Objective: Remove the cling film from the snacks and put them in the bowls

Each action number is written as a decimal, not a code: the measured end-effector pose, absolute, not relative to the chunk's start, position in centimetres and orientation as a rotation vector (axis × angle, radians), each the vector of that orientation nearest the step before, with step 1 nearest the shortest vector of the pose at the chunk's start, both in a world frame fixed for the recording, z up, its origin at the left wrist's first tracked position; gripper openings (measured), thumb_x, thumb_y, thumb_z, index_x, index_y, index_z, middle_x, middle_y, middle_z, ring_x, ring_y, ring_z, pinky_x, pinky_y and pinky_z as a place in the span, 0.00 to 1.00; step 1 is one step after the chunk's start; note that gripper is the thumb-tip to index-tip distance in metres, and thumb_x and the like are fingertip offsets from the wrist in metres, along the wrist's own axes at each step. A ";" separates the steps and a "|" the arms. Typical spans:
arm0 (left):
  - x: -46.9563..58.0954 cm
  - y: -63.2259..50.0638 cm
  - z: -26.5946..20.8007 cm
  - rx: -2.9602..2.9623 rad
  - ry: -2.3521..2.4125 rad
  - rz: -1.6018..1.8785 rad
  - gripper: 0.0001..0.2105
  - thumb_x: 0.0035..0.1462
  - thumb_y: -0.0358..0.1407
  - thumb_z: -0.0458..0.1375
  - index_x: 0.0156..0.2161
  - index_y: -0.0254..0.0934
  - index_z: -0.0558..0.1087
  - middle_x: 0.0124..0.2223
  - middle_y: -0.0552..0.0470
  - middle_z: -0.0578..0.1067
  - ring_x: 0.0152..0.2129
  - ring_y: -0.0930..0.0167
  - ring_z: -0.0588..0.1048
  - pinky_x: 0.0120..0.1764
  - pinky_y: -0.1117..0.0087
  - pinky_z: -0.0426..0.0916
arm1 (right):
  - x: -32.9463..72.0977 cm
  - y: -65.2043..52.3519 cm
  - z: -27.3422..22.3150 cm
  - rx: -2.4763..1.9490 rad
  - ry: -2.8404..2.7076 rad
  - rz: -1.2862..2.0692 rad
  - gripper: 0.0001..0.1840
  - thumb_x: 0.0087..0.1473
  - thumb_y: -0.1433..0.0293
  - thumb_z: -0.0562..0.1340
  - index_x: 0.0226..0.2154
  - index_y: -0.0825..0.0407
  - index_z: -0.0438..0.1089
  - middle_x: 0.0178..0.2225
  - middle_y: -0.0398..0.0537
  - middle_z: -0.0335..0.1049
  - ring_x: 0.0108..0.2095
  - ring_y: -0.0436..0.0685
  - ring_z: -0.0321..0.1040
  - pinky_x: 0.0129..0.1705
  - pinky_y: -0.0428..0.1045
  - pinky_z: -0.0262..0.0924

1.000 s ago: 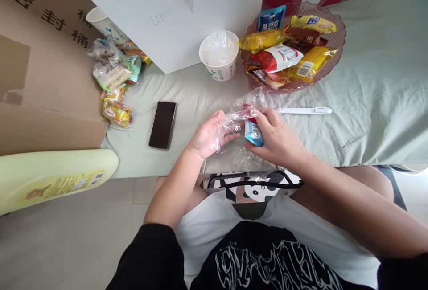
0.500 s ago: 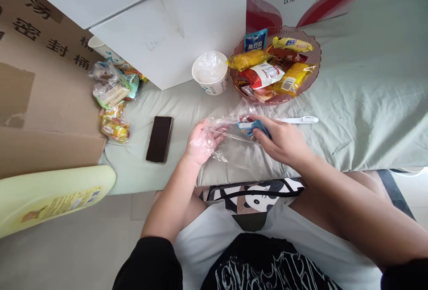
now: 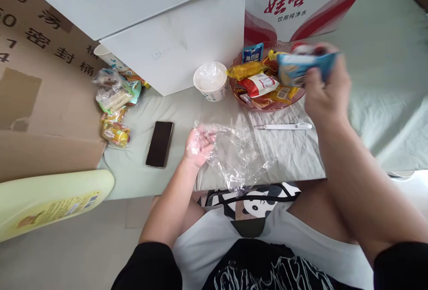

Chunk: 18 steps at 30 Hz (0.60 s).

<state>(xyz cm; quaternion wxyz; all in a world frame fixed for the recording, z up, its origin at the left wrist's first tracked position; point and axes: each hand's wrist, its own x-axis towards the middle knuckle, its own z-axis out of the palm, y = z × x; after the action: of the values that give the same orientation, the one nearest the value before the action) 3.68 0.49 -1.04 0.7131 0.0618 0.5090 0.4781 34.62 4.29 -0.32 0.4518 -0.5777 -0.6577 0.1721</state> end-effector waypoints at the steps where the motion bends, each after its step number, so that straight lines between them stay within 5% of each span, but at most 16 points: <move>1: 3.7 0.5 -1.0 0.149 1.110 1.045 0.13 0.62 0.34 0.58 0.26 0.38 0.62 0.24 0.51 0.76 0.15 0.76 0.71 0.10 0.83 0.44 | 34.6 5.1 -0.7 -1.520 -1.646 0.337 0.28 0.67 0.56 0.54 0.66 0.46 0.59 0.65 0.56 0.67 0.67 0.72 0.59 0.67 0.68 0.52; 3: 3.6 0.4 -0.9 0.175 1.080 1.021 0.14 0.61 0.33 0.58 0.26 0.38 0.60 0.23 0.53 0.74 0.15 0.76 0.71 0.11 0.83 0.44 | 34.4 5.8 -1.4 -1.665 -1.692 0.186 0.27 0.59 0.60 0.62 0.60 0.46 0.67 0.61 0.57 0.71 0.64 0.75 0.64 0.64 0.72 0.55; 13: 2.8 0.3 -1.5 0.238 0.983 0.955 0.18 0.56 0.32 0.62 0.27 0.40 0.54 0.20 0.57 0.70 0.15 0.76 0.70 0.12 0.84 0.39 | 32.3 4.4 -1.7 -1.590 -1.769 0.055 0.26 0.59 0.67 0.59 0.60 0.47 0.65 0.55 0.58 0.75 0.56 0.72 0.72 0.57 0.67 0.60; 18: 2.9 0.5 -1.5 0.252 0.981 0.936 0.15 0.59 0.32 0.58 0.27 0.40 0.56 0.22 0.53 0.75 0.14 0.75 0.71 0.11 0.83 0.41 | 32.3 5.6 -2.7 -1.656 -1.674 0.070 0.21 0.62 0.65 0.57 0.57 0.48 0.68 0.55 0.60 0.74 0.64 0.77 0.61 0.62 0.76 0.48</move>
<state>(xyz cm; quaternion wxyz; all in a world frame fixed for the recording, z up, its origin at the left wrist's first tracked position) 2.85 0.49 -1.51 0.7715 0.1164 0.4524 0.4319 32.26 5.60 -2.74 0.3828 -0.6494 -0.6565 0.0276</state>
